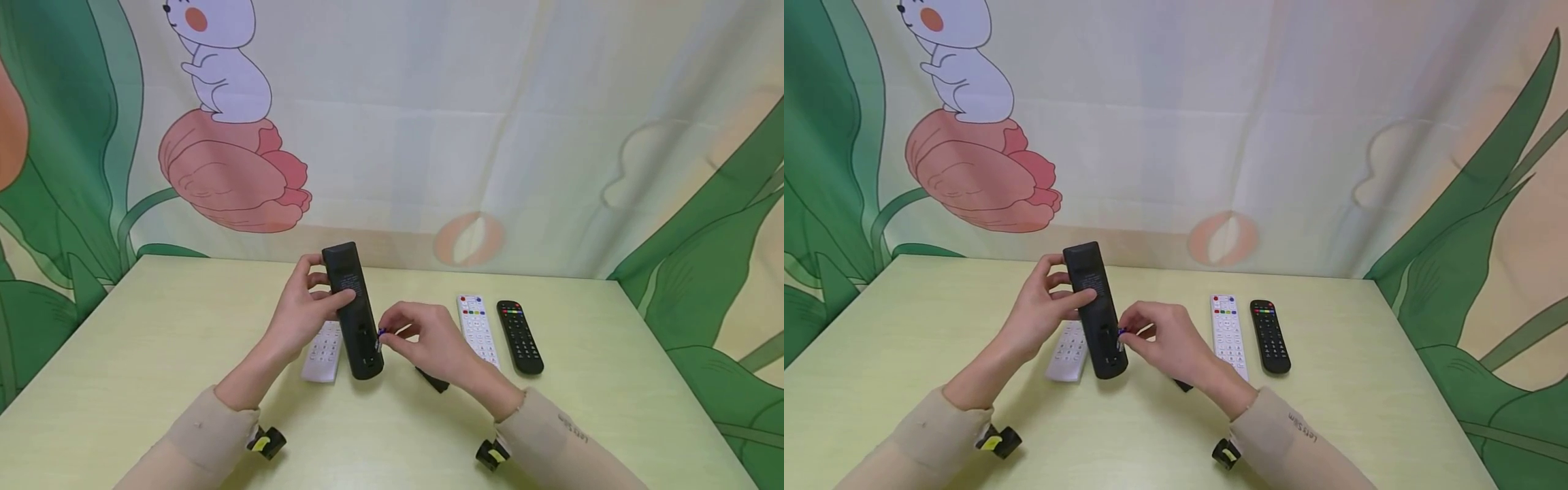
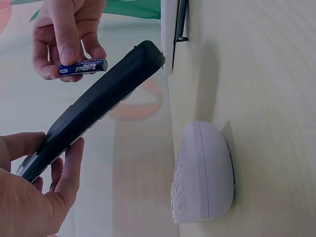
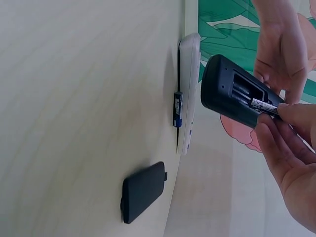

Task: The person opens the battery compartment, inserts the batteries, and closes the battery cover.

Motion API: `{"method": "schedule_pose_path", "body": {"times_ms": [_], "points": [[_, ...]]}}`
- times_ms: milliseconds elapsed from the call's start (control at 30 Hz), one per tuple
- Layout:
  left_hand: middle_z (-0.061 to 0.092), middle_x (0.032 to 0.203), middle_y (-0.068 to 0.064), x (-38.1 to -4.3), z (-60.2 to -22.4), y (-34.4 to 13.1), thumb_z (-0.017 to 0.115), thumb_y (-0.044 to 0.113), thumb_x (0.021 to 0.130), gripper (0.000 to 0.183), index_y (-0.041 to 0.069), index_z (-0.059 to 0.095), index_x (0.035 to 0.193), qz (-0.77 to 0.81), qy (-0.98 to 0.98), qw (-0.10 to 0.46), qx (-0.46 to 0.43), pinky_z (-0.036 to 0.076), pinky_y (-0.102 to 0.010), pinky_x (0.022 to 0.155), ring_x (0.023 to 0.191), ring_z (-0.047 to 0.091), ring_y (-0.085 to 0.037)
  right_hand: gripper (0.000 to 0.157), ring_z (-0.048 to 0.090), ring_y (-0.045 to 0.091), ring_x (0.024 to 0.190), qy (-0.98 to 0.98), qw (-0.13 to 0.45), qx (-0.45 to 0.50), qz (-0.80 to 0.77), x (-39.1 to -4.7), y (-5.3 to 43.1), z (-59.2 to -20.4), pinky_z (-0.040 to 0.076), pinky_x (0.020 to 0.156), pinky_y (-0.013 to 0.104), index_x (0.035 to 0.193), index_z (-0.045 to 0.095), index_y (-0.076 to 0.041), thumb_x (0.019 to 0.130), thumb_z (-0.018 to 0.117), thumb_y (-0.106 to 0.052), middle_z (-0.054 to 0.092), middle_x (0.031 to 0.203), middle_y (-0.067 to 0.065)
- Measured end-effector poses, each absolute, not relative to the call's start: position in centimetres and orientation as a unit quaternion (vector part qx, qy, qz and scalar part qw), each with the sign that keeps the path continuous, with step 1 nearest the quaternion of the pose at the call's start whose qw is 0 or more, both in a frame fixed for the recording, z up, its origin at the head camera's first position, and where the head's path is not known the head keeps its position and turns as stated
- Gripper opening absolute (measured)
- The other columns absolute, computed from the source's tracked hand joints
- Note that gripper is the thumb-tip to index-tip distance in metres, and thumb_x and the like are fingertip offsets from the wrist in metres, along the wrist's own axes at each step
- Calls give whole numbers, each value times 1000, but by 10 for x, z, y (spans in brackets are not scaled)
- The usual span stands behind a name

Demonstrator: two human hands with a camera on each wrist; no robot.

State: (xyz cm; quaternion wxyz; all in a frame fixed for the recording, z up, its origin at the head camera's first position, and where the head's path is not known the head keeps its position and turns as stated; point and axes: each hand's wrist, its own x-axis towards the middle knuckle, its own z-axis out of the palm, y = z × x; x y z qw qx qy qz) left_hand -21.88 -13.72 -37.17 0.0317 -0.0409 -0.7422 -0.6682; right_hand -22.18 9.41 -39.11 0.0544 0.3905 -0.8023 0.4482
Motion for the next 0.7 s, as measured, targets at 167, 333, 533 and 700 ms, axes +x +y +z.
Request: {"method": "schedule_pose_path", "body": {"times_ms": [167, 333, 533, 700], "points": [[56, 118, -23, -218, -371, -135, 74, 4, 94, 62, 7, 37, 144, -679, -732, 36, -49, 62, -37, 77, 94, 71, -28, 14, 72, 12, 85, -788, 60, 407, 458, -219, 90, -394, 60, 74, 26, 99, 73, -5, 88, 79, 1, 73, 94, 2], [56, 118, -23, -218, -371, -134, 74, 4, 94, 61, 7, 37, 143, -684, -727, 39, -51, 62, -37, 75, 92, 71, -27, 16, 72, 12, 84, -780, 73, 420, 458, -218, 87, -395, 60, 74, 26, 99, 73, -4, 87, 81, 2, 72, 94, 1], [55, 118, -23, -218, -370, -134, 74, 4, 94, 61, 7, 37, 143, -689, -722, 37, -53, 62, -39, 75, 94, 71, -28, 15, 71, 10, 82, -786, 95, 423, 441, -217, 85, -397, 59, 69, 23, 97, 74, -7, 86, 82, -1, 72, 92, 0], [55, 119, -23, -218, -370, -134, 73, 4, 95, 61, 8, 36, 143, -690, -721, 35, -53, 63, -40, 75, 95, 71, -29, 13, 67, 8, 78, -792, 125, 431, 413, -217, 83, -399, 57, 65, 20, 95, 75, -7, 85, 83, -2, 71, 91, 0]]}}
